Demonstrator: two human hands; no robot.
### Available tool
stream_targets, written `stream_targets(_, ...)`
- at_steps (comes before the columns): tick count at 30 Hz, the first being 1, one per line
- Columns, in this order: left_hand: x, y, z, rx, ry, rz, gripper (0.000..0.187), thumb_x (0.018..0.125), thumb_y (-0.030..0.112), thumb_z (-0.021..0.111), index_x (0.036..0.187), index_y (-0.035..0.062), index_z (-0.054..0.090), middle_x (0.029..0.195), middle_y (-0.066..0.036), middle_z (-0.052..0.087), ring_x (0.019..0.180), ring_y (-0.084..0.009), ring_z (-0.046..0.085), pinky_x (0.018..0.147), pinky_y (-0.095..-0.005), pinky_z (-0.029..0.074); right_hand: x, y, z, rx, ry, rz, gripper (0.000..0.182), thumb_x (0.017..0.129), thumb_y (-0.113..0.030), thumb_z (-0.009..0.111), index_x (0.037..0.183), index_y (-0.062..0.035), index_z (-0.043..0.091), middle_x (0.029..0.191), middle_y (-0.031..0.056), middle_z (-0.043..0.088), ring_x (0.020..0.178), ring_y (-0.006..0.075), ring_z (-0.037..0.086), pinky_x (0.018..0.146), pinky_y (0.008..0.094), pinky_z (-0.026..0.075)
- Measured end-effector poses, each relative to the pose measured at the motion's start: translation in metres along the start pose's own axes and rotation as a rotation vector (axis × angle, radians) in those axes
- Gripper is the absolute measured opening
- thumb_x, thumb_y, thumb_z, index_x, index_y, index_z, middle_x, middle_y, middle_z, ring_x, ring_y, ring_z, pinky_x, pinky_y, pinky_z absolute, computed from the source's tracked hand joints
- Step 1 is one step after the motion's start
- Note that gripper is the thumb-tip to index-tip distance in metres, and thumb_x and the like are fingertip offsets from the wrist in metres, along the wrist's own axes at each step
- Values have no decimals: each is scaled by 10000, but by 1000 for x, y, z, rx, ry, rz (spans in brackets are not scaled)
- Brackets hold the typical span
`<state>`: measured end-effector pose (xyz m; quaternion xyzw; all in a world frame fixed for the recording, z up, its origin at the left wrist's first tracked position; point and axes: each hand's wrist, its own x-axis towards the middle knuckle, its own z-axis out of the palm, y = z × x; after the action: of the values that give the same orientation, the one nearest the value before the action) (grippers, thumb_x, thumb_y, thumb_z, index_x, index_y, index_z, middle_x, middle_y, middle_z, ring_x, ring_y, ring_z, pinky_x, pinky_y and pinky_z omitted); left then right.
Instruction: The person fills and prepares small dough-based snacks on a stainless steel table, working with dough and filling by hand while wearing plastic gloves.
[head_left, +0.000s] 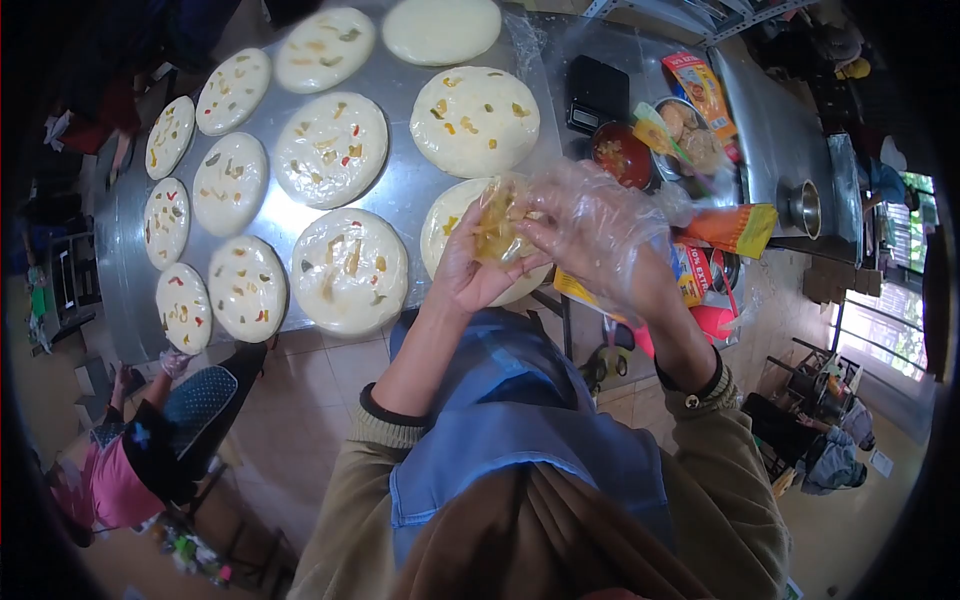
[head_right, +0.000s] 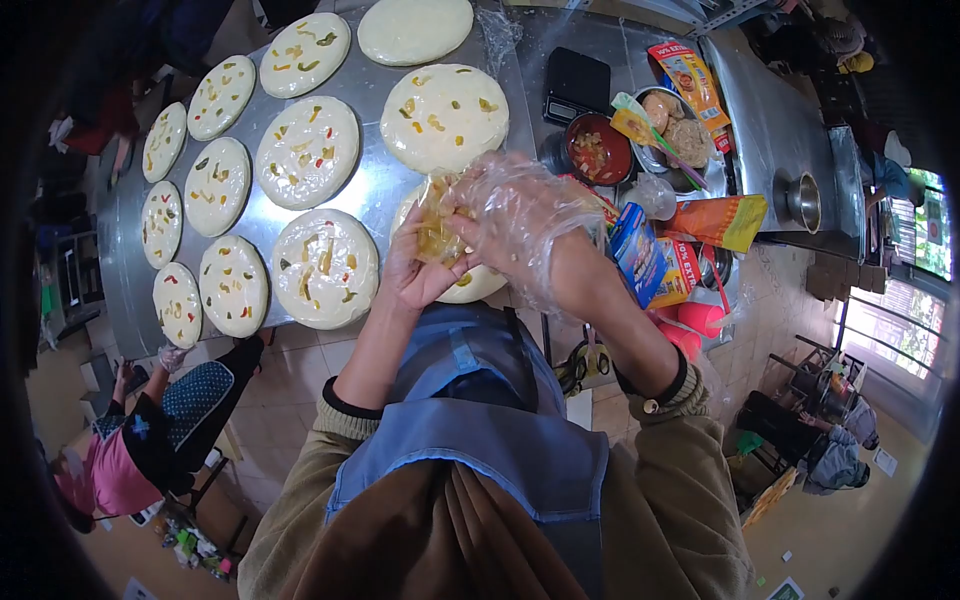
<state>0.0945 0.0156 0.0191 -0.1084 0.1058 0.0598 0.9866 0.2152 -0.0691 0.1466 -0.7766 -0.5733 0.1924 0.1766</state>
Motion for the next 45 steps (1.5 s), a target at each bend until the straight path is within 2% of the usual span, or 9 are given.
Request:
stream_targets(3, 1, 1, 5, -30, -103, -4, 370, 964, 352, 323, 1260, 151, 416, 1282, -126, 452, 1177, -296, 456, 973, -588, 355, 4, 0, -3, -14, 28, 39, 244, 839, -277, 549, 972, -94, 640, 1006, 106, 588, 1048, 282, 507, 864, 371, 433)
stream_targets(6, 1, 1, 15, 0, -111, 11, 402, 965, 344, 326, 1328, 174, 363, 1345, -100, 404, 1235, -283, 407, 993, -623, 298, 9, 29, -3, -340, 124, -537, 232, 851, -278, 544, 967, -106, 649, 1016, 95, 593, 1069, 272, 499, 876, 371, 431)
stream_targets(9, 2, 3, 20, -15, -85, 6, 425, 966, 343, 327, 1359, 181, 340, 1374, -83, 379, 1272, -275, 367, 992, -645, 271, 15, 32, 3, 12, 38, -225, 222, 854, -275, 551, 964, -110, 651, 1027, 85, 599, 1080, 262, 496, 880, 375, 434)
stream_targets(12, 3, 6, 22, -42, -96, 4, 426, 968, 345, 323, 1361, 180, 339, 1375, -83, 377, 1271, -273, 369, 988, -645, 277, 23, 21, -4, 166, 30, -129, 231, 862, -281, 537, 962, -106, 651, 1026, 82, 606, 1060, 249, 504, 904, 372, 419)
stream_targets(21, 12, 28, 0, -161, -178, -49, 416, 960, 357, 321, 1332, 175, 363, 1303, -133, 442, 1194, -306, 444, 991, -570, 334, 44, 8, 6, -203, 52, -149, 217, 817, -228, 571, 941, -67, 644, 1081, 106, 549, 1036, 279, 477, 885, 367, 401)
stream_targets(30, 19, 63, -14, -130, -17, 39, 429, 957, 354, 348, 1350, 181, 345, 1304, -122, 445, 1181, -299, 458, 951, -535, 391, 80, 3, 26, -130, 62, -208, 185, 805, -201, 577, 908, -63, 645, 1035, 103, 571, 1021, 282, 485, 868, 377, 408)
stream_targets(36, 22, 91, -12, -12, -60, 89, 448, 959, 368, 335, 1361, 171, 325, 1327, -133, 425, 1198, -305, 444, 975, -530, 374, 107, 18, 40, 252, -95, -9, 199, 799, -213, 603, 915, -58, 652, 1045, 116, 574, 1033, 286, 494, 883, 383, 408)
stream_targets(42, 29, 116, -21, -94, -126, 54, 468, 965, 382, 307, 1349, 115, 337, 1310, -156, 437, 1182, -308, 457, 976, -504, 384, 129, 6, 52, -23, -35, 20, 234, 783, -249, 632, 916, -58, 654, 1071, 120, 572, 984, 293, 525, 891, 372, 410)
stream_targets(45, 32, 123, -23, -130, -140, 51, 466, 968, 377, 302, 1341, 101, 347, 1300, -159, 446, 1167, -303, 469, 973, -498, 389, 137, 3, 55, 39, -30, 31, 227, 776, -245, 642, 900, -55, 652, 1079, 121, 570, 963, 300, 533, 892, 371, 410)
